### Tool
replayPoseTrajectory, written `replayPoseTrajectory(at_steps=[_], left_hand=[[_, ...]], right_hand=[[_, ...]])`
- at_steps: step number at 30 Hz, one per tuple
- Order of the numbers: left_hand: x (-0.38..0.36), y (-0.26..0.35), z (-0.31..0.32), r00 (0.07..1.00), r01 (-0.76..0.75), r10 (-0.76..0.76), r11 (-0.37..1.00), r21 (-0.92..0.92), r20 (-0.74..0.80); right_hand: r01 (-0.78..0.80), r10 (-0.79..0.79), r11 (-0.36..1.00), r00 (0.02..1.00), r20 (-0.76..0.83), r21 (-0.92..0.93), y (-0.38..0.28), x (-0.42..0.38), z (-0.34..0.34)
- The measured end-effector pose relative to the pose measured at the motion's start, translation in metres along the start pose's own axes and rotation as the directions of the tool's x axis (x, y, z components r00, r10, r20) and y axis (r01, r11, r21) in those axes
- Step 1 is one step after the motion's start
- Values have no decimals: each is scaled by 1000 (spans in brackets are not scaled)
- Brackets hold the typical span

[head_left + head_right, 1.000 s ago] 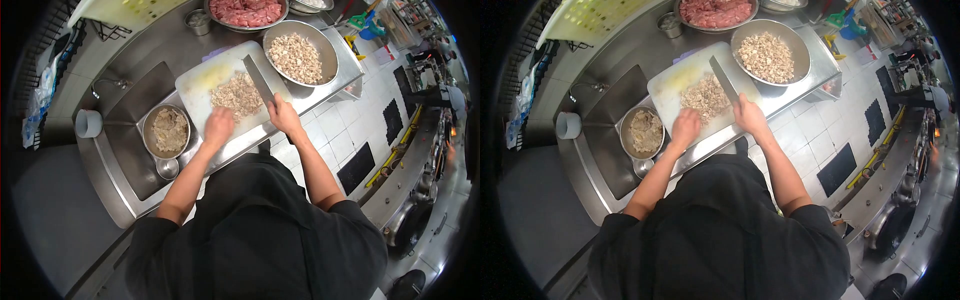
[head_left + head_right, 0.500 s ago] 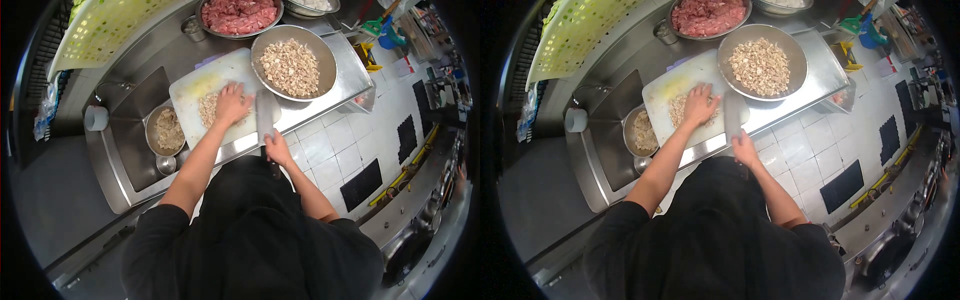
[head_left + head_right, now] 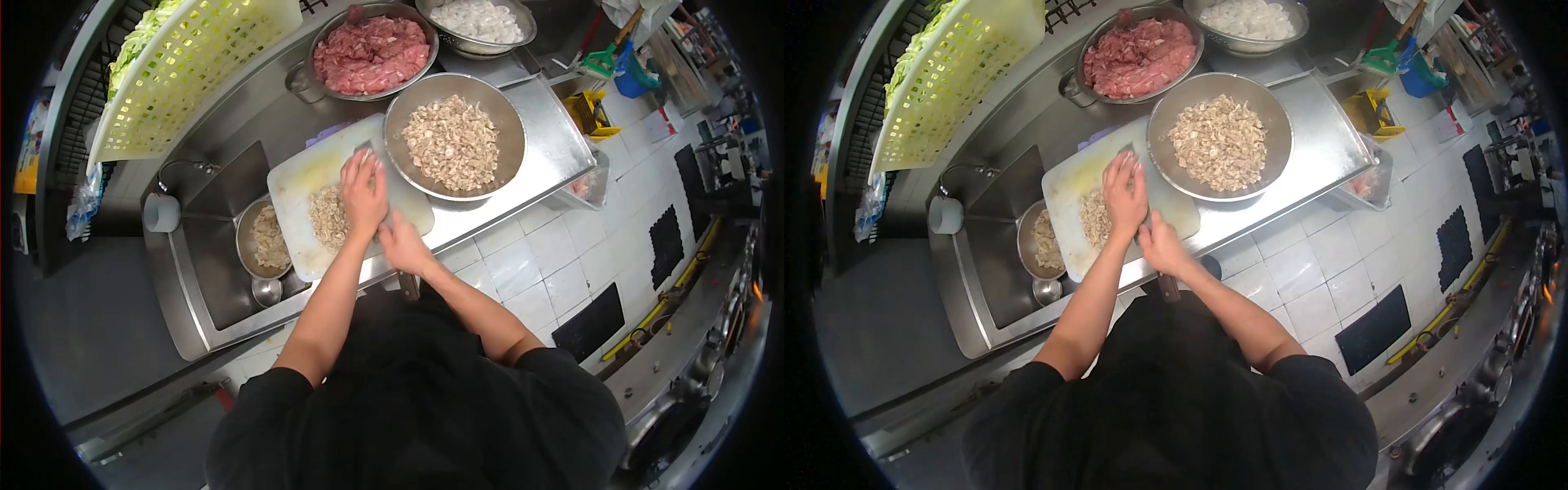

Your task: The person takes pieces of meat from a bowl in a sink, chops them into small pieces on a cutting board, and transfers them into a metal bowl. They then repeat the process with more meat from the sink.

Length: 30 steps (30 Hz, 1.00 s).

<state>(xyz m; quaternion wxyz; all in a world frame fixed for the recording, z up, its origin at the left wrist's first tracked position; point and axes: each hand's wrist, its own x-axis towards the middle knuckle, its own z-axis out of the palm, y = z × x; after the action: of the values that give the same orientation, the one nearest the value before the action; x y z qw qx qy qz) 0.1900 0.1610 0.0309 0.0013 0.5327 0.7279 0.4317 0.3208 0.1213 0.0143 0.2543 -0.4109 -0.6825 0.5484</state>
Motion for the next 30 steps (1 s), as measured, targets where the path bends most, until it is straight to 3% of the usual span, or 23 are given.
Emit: replayPoseTrajectory(at_steps=[3,4,5,6,7,9,11,13,17,19,21,23,24,25,27,28,30], left_hand=[[51,51,19,985,-168,172,975,-147,17],[66,53,40,984,-173,176,972,-157,9],[79,48,67,973,-152,179,972,-181,145],[87,45,86,942,-130,185,970,-204,280],[90,45,95,941,-136,194,967,-217,276],[96,47,113,859,-127,6,971,203,512],[103,52,121,834,-85,-32,979,186,550],[96,71,115,737,39,-218,959,282,640],[84,87,120,647,-100,-121,965,242,753],[90,84,121,573,-59,31,998,3,819],[100,89,112,618,-70,81,996,-48,782],[119,102,100,596,380,-72,903,-202,800],[122,88,115,723,215,109,903,-372,682],[127,79,127,720,218,110,901,-374,685],[139,66,145,792,53,114,966,-253,600],[148,62,143,687,29,83,989,-142,722],[156,54,124,666,41,114,981,-189,737]], right_hand=[[-27,40,992,994,-106,123,-8,12,-45],[-170,188,968,978,-87,185,-37,4,-75],[-307,331,920,942,-63,243,-61,-5,-104],[-322,372,898,919,-129,300,-55,-13,-119],[-331,416,873,889,-191,359,-46,-25,-132],[-234,358,882,897,-259,408,-26,-53,-158],[-204,369,876,867,-335,438,-27,-83,-171],[-176,373,863,855,-361,474,-24,-107,-175],[-241,369,856,904,-216,457,10,-149,-175],[-255,356,851,923,-148,459,23,-158,-166],[-272,318,849,948,-26,453,32,-163,-156],[-340,347,847,936,58,409,22,-157,-152],[-321,316,907,947,64,271,19,-151,-145],[-292,285,948,956,74,127,17,-145,-138],[-289,285,957,954,91,31,18,-129,-124],[-273,279,960,954,112,-65,21,-120,-118],[-227,256,954,957,136,-195,24,-105,-107]])
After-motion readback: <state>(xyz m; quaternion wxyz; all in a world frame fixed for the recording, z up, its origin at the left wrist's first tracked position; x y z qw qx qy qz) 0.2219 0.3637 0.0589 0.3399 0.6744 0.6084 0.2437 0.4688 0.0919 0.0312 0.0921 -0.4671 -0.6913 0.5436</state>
